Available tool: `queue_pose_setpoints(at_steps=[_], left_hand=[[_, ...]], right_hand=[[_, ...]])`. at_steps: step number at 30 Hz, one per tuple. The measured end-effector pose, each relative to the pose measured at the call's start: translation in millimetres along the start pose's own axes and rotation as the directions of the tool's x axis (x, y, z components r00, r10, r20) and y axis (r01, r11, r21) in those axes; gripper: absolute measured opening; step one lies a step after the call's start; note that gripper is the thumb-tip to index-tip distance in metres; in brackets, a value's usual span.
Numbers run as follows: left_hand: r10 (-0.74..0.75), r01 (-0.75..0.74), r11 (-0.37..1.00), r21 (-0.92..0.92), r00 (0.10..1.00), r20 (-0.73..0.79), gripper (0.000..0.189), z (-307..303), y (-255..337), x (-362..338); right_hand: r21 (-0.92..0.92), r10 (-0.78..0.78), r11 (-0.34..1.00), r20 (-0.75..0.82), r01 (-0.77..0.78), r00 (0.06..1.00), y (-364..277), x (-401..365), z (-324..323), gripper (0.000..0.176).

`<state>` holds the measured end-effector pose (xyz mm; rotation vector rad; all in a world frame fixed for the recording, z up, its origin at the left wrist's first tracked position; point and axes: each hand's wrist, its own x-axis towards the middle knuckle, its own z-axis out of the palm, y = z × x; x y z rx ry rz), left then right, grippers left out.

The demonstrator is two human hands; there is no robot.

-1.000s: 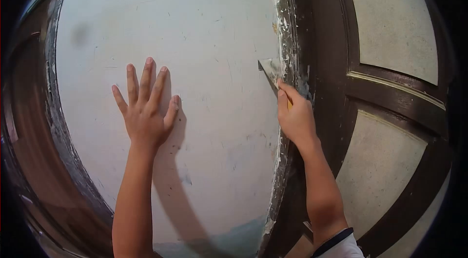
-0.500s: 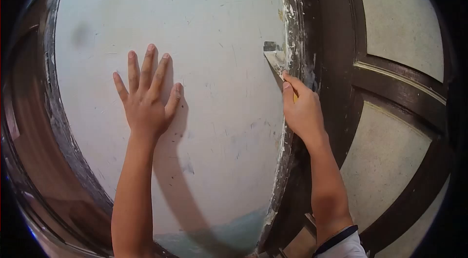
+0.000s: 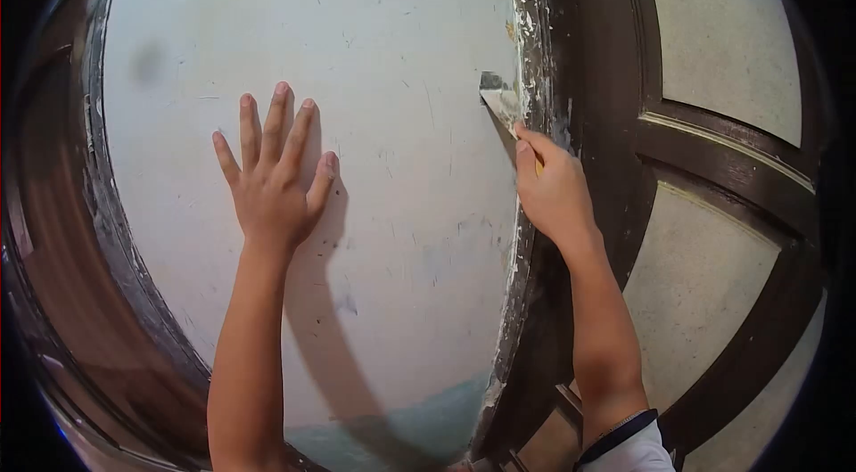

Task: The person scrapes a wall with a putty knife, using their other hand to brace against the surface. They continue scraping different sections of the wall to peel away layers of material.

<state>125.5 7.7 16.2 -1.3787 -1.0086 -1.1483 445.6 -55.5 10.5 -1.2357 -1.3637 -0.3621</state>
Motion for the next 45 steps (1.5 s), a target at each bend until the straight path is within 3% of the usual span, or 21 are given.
queue_pose_setpoints(at_steps=[6,9,12,18,19,27,30,32,35,44,45], left_hand=[[0.004,-0.004,1.000,-0.009,1.000,-0.003,0.060,0,0,-1],[0.001,-0.001,1.000,-0.008,1.000,-0.013,0.060,1,0,-1],[-0.002,0.002,1.000,0.002,1.000,-0.005,0.060,1,0,-1],[-0.012,0.012,1.000,0.014,1.000,0.007,0.059,0,1,-1],[-0.010,0.010,1.000,0.017,1.000,0.006,0.059,0,0,-1],[-0.018,0.018,1.000,0.010,1.000,0.007,0.059,-1,1,-1],[-0.012,0.012,1.000,0.012,1.000,0.004,0.058,-1,3,0],[-0.016,0.016,1.000,0.016,1.000,-0.001,0.059,0,2,-1],[-0.007,0.008,1.000,0.024,1.000,-0.017,0.059,2,1,-1],[-0.006,0.006,1.000,0.012,1.000,-0.011,0.061,2,2,-2],[-0.006,0.006,1.000,0.017,1.000,-0.013,0.062,1,2,-2]], right_hand=[[0.120,-0.010,0.993,-0.003,0.011,1.000,-4,19,-5,0.038],[0.031,-0.021,0.999,0.015,0.020,1.000,2,6,-4,0.038],[0.100,-0.103,0.989,-0.027,0.105,0.994,5,17,-4,0.038],[0.112,-0.055,0.992,-0.006,0.055,0.998,10,7,3,0.037],[0.156,-0.116,0.980,-0.045,0.122,0.992,14,13,8,0.038],[0.125,-0.062,0.990,0.018,0.060,0.998,4,12,-1,0.039],[0.109,0.050,0.992,0.091,-0.059,0.995,-4,14,-4,0.039],[0.127,-0.052,0.991,0.011,0.050,0.999,8,8,5,0.039],[0.152,-0.080,0.985,-0.012,0.080,0.997,7,11,6,0.039],[0.196,-0.034,0.980,0.032,0.027,0.999,-2,14,5,0.040],[0.198,-0.088,0.976,-0.020,0.090,0.996,3,16,13,0.040]])
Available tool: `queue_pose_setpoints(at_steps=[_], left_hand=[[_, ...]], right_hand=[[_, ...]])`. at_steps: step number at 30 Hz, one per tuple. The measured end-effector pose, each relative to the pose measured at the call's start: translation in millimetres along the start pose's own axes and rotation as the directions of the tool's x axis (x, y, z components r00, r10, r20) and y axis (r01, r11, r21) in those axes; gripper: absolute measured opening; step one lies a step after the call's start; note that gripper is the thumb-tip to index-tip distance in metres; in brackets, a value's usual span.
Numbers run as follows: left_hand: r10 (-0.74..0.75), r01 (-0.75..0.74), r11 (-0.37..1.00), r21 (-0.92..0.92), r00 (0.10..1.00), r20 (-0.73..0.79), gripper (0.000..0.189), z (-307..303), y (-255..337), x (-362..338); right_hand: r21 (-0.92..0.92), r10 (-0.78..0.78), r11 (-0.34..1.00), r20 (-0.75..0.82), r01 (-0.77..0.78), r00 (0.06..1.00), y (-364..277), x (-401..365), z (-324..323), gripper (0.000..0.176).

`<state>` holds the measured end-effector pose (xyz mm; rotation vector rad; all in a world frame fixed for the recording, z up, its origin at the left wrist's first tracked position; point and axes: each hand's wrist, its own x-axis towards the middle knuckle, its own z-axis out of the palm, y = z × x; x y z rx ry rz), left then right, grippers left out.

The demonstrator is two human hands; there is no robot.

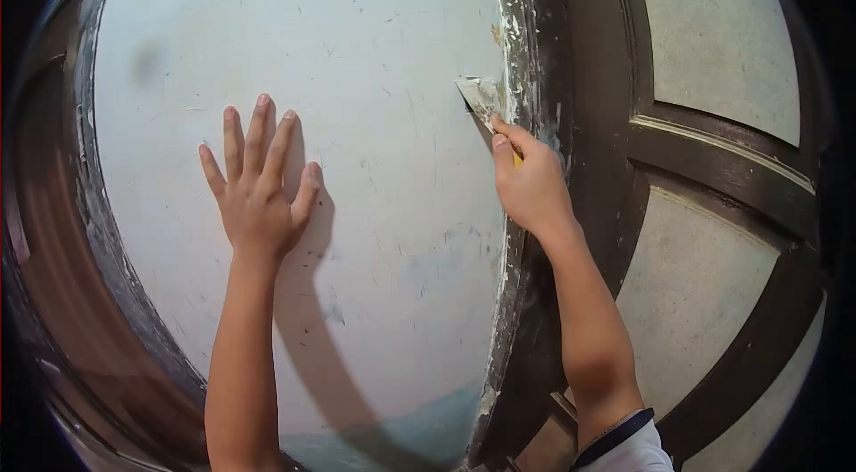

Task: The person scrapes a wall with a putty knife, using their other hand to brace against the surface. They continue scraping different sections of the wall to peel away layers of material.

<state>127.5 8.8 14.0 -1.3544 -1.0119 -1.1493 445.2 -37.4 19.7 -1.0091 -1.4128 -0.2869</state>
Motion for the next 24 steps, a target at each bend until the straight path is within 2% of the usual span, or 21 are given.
queue_pose_setpoints(at_steps=[3,8,11,13,14,16,19,23,24], left_hand=[[0.003,-0.003,1.000,0.001,1.000,-0.031,0.062,3,0,0],[0.000,0.000,1.000,-0.001,1.000,-0.020,0.062,1,-1,1],[-0.011,0.011,1.000,-0.001,1.000,-0.009,0.061,0,0,1],[0.004,-0.004,1.000,-0.002,1.000,-0.026,0.061,1,-3,0],[0.001,-0.001,1.000,-0.009,1.000,-0.016,0.061,1,-2,0],[-0.005,0.005,1.000,-0.015,1.000,-0.009,0.061,1,-2,0],[0.005,-0.005,1.000,-0.018,1.000,-0.017,0.061,0,-1,0],[0.001,-0.002,1.000,-0.016,1.000,-0.010,0.060,0,-1,0],[-0.001,0.000,1.000,-0.010,1.000,-0.007,0.060,0,-1,0]], right_hand=[[-0.051,0.037,0.998,0.048,-0.035,0.998,1,-12,-3,0.041],[0.003,0.022,1.000,0.012,-0.022,1.000,1,-1,-4,0.041],[-0.060,0.056,0.997,0.060,-0.052,0.997,-11,-6,-15,0.042],[-0.149,0.169,0.978,0.152,-0.146,0.974,-20,-9,-27,0.041],[-0.147,0.168,0.978,0.153,-0.145,0.974,-14,-7,-26,0.041],[-0.111,-0.023,0.993,0.041,0.027,0.999,-1,-3,-23,0.040],[-0.067,-0.014,0.998,0.033,0.016,0.999,1,0,-24,0.038],[-0.016,-0.185,0.983,-0.050,0.184,0.981,20,5,-10,0.036],[-0.034,-0.033,0.999,0.035,0.034,0.999,11,8,-15,0.037]])
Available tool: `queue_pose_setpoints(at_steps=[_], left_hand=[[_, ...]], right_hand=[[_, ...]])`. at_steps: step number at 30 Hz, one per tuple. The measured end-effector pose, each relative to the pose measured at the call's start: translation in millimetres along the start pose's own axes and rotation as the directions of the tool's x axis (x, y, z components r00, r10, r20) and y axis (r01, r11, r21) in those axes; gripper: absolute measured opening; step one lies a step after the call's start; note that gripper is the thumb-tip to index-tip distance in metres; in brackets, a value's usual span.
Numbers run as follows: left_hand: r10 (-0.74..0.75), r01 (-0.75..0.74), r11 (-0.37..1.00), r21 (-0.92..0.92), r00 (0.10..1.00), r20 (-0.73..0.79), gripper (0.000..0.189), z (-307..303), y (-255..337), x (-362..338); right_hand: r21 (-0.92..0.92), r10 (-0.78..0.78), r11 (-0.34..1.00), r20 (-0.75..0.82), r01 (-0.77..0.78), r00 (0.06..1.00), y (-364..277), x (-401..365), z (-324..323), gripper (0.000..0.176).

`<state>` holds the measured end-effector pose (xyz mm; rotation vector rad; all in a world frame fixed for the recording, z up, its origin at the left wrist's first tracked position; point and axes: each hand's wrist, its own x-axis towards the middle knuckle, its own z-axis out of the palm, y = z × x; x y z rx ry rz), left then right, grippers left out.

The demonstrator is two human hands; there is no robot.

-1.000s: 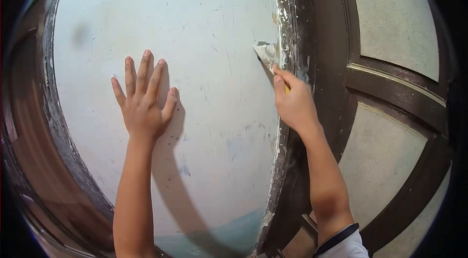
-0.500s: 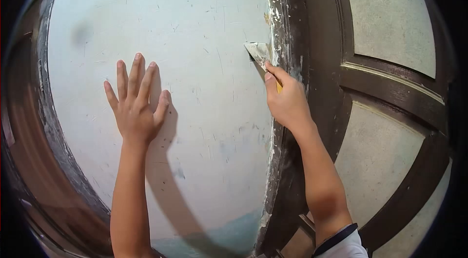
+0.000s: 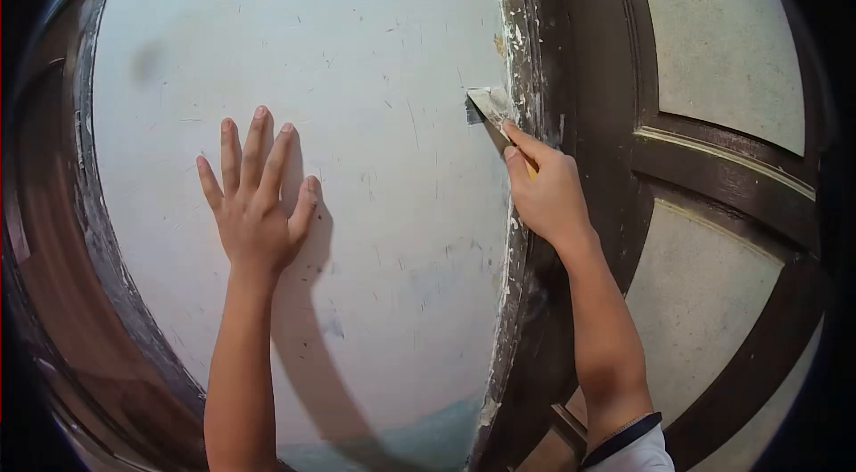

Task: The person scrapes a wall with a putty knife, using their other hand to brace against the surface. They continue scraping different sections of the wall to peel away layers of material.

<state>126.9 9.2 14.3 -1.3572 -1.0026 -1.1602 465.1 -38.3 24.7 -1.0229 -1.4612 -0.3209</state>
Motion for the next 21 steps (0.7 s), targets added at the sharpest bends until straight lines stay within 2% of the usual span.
queue_pose_setpoints(at_steps=[3,7,9,10,13,15,21], left_hand=[[0.002,-0.002,1.000,-0.010,1.000,-0.009,0.060,-1,1,0],[0.009,-0.009,1.000,-0.008,1.000,-0.014,0.058,-1,0,0],[0.004,-0.004,1.000,-0.003,1.000,-0.011,0.058,-1,1,1],[0.006,-0.006,1.000,-0.007,1.000,-0.009,0.058,0,1,1],[0.004,-0.004,1.000,-0.007,1.000,-0.024,0.058,0,0,0],[0.001,-0.001,1.000,-0.005,1.000,-0.016,0.058,-1,1,0],[0.000,0.000,1.000,0.009,1.000,-0.019,0.058,0,1,-1]], right_hand=[[-0.005,-0.062,0.998,-0.042,0.062,0.997,0,0,2,0.038],[0.004,-0.027,1.000,-0.044,0.027,0.999,-3,-5,5,0.038],[-0.045,0.127,0.991,-0.002,-0.127,0.992,-15,0,3,0.038],[-0.047,0.131,0.990,-0.004,-0.131,0.991,-13,-3,3,0.038],[-0.083,0.102,0.991,-0.011,-0.103,0.995,-10,-9,5,0.038],[-0.093,0.004,0.996,-0.041,-0.008,0.999,-5,-7,5,0.038],[-0.121,0.081,0.989,-0.004,-0.081,0.997,-11,-10,4,0.039]])
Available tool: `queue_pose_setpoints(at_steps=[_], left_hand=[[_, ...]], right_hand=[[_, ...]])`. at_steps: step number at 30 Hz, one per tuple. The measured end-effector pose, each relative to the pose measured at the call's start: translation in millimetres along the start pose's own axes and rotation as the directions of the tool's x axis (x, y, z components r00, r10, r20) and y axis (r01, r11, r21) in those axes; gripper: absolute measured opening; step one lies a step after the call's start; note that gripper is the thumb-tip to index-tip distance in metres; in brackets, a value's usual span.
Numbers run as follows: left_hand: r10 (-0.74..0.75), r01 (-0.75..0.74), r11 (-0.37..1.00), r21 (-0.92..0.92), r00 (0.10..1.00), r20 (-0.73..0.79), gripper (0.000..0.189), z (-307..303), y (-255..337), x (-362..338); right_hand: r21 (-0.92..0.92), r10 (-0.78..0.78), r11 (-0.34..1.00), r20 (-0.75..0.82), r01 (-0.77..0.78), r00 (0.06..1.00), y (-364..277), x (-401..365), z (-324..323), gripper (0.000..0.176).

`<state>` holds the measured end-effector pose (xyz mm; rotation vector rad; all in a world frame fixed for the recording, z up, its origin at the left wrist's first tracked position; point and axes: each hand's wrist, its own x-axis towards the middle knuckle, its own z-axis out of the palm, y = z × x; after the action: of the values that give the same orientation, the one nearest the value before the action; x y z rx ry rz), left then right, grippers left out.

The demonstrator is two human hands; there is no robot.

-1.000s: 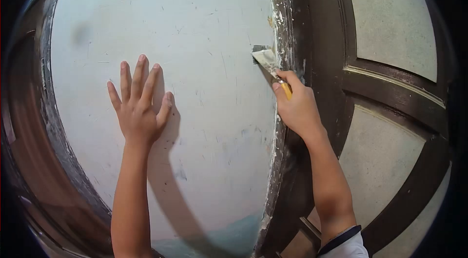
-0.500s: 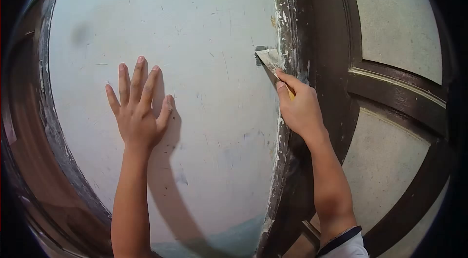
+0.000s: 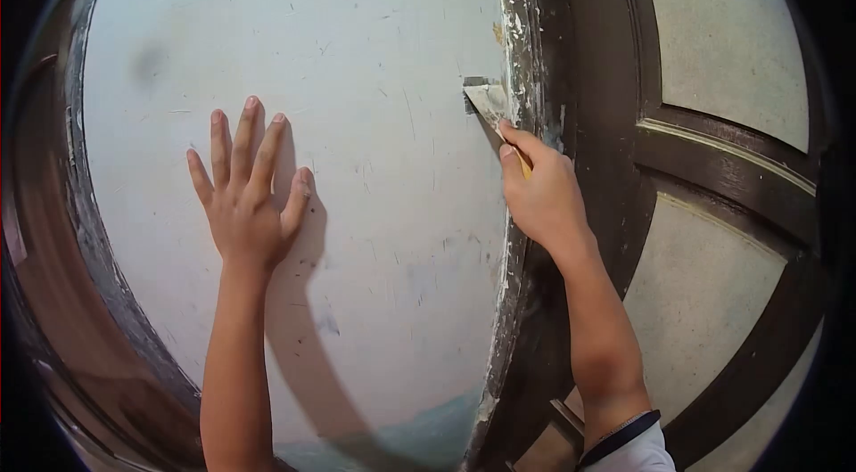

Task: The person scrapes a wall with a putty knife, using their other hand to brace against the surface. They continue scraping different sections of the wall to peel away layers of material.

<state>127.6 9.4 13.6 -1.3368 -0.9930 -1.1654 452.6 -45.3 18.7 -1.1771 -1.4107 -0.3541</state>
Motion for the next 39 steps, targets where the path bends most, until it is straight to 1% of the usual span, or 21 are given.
queue_pose_setpoints(at_steps=[1,2,4,5,7,11,13,14,16,17,19,20,22,25,28,32,34,36,39], left_hand=[[0.003,-0.003,1.000,-0.012,1.000,-0.001,0.058,-1,0,0],[0.003,-0.003,1.000,-0.010,1.000,-0.002,0.058,-1,-1,0],[0.009,-0.009,1.000,-0.008,1.000,-0.006,0.059,1,0,0],[0.000,0.000,1.000,-0.003,1.000,0.003,0.059,0,0,0],[0.003,-0.003,1.000,-0.008,1.000,0.002,0.059,0,0,0],[0.007,-0.008,1.000,-0.006,1.000,-0.003,0.060,0,0,0],[0.003,-0.003,1.000,-0.008,1.000,0.003,0.060,0,1,1],[-0.009,0.009,1.000,-0.008,1.000,0.005,0.060,0,1,1],[-0.007,0.007,1.000,-0.009,1.000,0.006,0.060,0,1,0],[-0.006,0.006,1.000,-0.007,1.000,0.005,0.060,0,1,0],[-0.003,0.003,1.000,-0.008,1.000,-0.001,0.060,0,0,0],[-0.004,0.004,1.000,-0.011,1.000,-0.011,0.060,1,0,0],[-0.005,0.005,1.000,-0.015,1.000,-0.005,0.060,2,0,0],[-0.013,0.013,1.000,-0.016,1.000,-0.004,0.059,0,0,0],[-0.001,0.001,1.000,-0.021,1.000,0.007,0.059,0,-1,-1],[-0.004,0.004,1.000,-0.020,1.000,0.000,0.059,0,-1,0],[-0.008,0.008,1.000,-0.017,1.000,-0.004,0.059,0,-1,-1],[-0.006,0.006,1.000,-0.021,1.000,-0.007,0.058,1,0,-1],[-0.010,0.010,1.000,-0.026,1.000,0.002,0.058,-1,1,0]], right_hand=[[0.011,-0.036,0.999,-0.013,0.036,0.999,1,1,1,0.038],[0.013,-0.037,0.999,-0.013,0.038,0.999,-2,4,1,0.038],[0.030,0.067,0.997,0.028,-0.068,0.997,-14,7,-3,0.038],[0.030,0.070,0.997,0.028,-0.071,0.997,-11,5,-1,0.038],[-0.010,-0.006,1.000,-0.011,0.006,1.000,-3,2,4,0.039],[0.022,-0.007,1.000,-0.005,0.007,1.000,-6,6,2,0.040],[0.039,0.094,0.995,0.049,-0.096,0.994,-14,7,0,0.041],[0.038,0.096,0.994,0.051,-0.098,0.994,-10,5,1,0.041],[-0.003,0.002,1.000,0.010,-0.002,1.000,-4,2,2,0.041],[-0.002,-0.003,1.000,0.011,0.003,1.000,-5,6,2,0.041],[-0.027,0.064,0.998,0.014,-0.064,0.998,-12,10,-2,0.041],[-0.027,0.067,0.997,0.013,-0.067,0.998,-12,8,-3,0.041],[-0.103,0.072,0.992,0.016,-0.070,0.997,-13,3,-5,0.040],[-0.070,0.020,0.997,-0.015,-0.021,1.000,-7,2,-6,0.040],[-0.064,0.057,0.996,0.004,-0.057,0.998,-9,7,-7,0.040],[-0.069,0.024,0.997,-0.005,-0.025,1.000,-3,-1,-3,0.041],[-0.063,0.035,0.997,0.003,-0.035,0.999,-10,5,-5,0.041],[-0.109,0.082,0.991,0.011,-0.080,0.997,-21,6,-9,0.042],[-0.082,0.046,0.996,-0.011,-0.047,0.999,-10,0,0,0.042]])
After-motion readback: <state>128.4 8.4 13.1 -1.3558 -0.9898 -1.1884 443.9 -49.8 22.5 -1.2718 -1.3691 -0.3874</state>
